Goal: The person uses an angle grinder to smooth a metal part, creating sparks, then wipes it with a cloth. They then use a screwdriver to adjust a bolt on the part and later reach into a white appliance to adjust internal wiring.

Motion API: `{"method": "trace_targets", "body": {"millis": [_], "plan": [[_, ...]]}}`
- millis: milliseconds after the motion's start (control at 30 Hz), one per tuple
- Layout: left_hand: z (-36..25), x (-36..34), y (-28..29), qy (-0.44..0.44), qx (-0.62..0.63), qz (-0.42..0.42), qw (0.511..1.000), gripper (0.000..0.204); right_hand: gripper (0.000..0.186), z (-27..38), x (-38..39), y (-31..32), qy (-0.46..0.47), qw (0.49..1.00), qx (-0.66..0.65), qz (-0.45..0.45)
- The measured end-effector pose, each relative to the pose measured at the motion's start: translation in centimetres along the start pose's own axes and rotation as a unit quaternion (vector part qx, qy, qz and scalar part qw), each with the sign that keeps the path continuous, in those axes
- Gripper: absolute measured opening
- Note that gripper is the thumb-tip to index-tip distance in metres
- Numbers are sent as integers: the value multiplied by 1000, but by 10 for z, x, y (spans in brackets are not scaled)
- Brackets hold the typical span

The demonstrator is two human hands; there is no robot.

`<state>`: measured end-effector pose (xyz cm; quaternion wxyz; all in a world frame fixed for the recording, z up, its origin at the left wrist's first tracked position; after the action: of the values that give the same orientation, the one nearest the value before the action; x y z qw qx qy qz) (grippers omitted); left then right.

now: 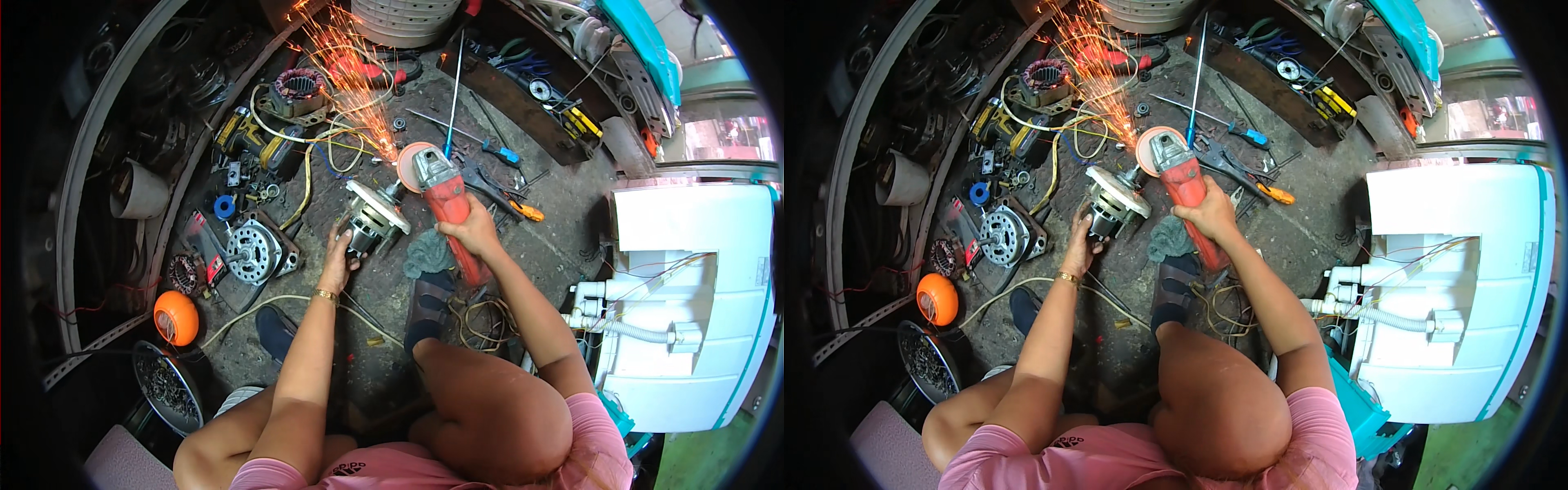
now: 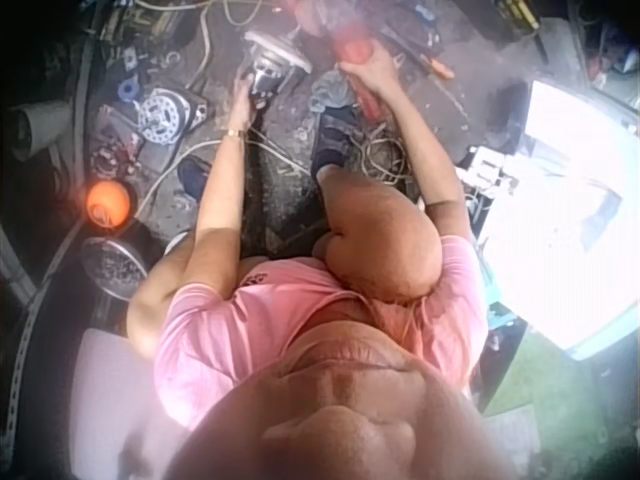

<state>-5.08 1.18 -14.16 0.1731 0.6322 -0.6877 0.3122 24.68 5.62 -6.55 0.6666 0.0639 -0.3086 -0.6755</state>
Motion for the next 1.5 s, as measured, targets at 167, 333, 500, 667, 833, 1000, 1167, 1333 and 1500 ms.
{"method": "trace_targets", "body": {"millis": [167,333,500,667,833,1000,1167,1333,1500], "plan": [[-4,-5,3,9,-3,11,1000,56,83,-10,-11,6,-5,998,-53,-19],[-4,-5,3,27,-1,-2,1000,56,83,-9,-4,7,0,998,-62,-15],[-4,-2,0,44,18,-3,999,52,84,-1,5,3,5,998,-58,10],[-6,-3,1,45,25,11,999,48,88,4,3,-2,1,1000,-21,18],[-7,-1,-5,46,44,-5,998,49,91,2,-11,3,-7,1000,-24,2],[-10,-1,-13,49,37,-17,998,46,89,-14,-14,13,-1,999,-30,-19],[-2,-4,-2,47,33,-23,998,48,84,2,2,6,8,999,-38,12],[-5,-2,-7,44,32,-25,998,43,81,6,3,3,-2,1000,-17,18],[-8,-1,-9,40,48,-12,998,45,84,-6,-9,6,-3,1000,-28,-5]]}}
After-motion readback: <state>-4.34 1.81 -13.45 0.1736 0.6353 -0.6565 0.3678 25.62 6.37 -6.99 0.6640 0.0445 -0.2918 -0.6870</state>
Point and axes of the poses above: each hand's wrist, its own x-axis away from the middle knuckle, its own y-axis out of the back of the hand, z = x × y, the point moved 1 cm from there along -x, towards the middle knuckle, and after that the axes turned 15 degrees about -x, right-handed, at the moved point
